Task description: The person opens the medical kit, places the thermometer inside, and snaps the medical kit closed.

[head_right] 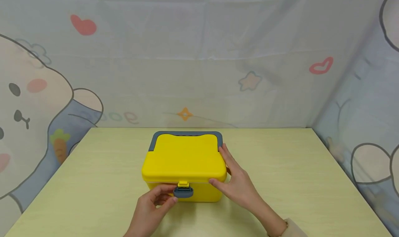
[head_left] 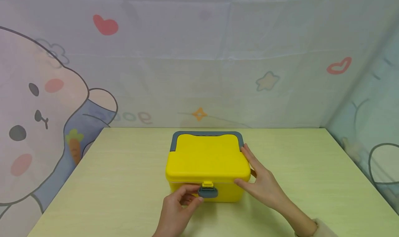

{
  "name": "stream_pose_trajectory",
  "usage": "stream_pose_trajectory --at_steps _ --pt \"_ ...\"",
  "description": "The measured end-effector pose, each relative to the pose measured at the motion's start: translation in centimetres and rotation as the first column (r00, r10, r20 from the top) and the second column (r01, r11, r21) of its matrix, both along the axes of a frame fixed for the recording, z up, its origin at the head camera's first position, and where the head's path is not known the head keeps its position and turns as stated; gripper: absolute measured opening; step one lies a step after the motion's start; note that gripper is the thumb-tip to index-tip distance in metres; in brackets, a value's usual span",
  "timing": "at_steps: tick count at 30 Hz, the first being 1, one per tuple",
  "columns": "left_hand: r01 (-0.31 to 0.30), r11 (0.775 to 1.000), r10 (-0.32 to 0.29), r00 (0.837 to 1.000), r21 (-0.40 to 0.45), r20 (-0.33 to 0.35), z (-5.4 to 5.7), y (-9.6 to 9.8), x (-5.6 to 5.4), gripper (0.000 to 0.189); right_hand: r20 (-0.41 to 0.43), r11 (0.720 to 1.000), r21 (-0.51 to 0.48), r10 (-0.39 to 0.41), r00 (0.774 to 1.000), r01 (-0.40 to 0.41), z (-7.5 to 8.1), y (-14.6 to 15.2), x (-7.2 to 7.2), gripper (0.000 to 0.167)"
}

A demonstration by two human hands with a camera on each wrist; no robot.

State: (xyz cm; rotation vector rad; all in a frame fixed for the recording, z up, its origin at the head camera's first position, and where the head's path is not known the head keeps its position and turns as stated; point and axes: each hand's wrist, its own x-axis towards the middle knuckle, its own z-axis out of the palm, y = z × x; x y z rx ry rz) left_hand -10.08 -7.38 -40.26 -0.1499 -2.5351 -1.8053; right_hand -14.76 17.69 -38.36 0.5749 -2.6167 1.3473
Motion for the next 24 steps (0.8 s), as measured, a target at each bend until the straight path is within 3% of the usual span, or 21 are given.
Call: stream_pose_trajectory --at_steps 9,24 --pt "-0.062 0.996 0.059 0.997 0.071 0.044 0.1 0.6 0.0 0.021 -0.003 1.0 0.002 -0.004 1.0 0.004 -0.1 0.0 -0.1 0.087" --pt "-0.196 0.976 0.196 0.981 0.096 0.001 0.5 1.6 0.0 0.016 -0.001 1.0 0.001 -0.013 1.0 0.013 -0.1 0.0 0.0 0.086"
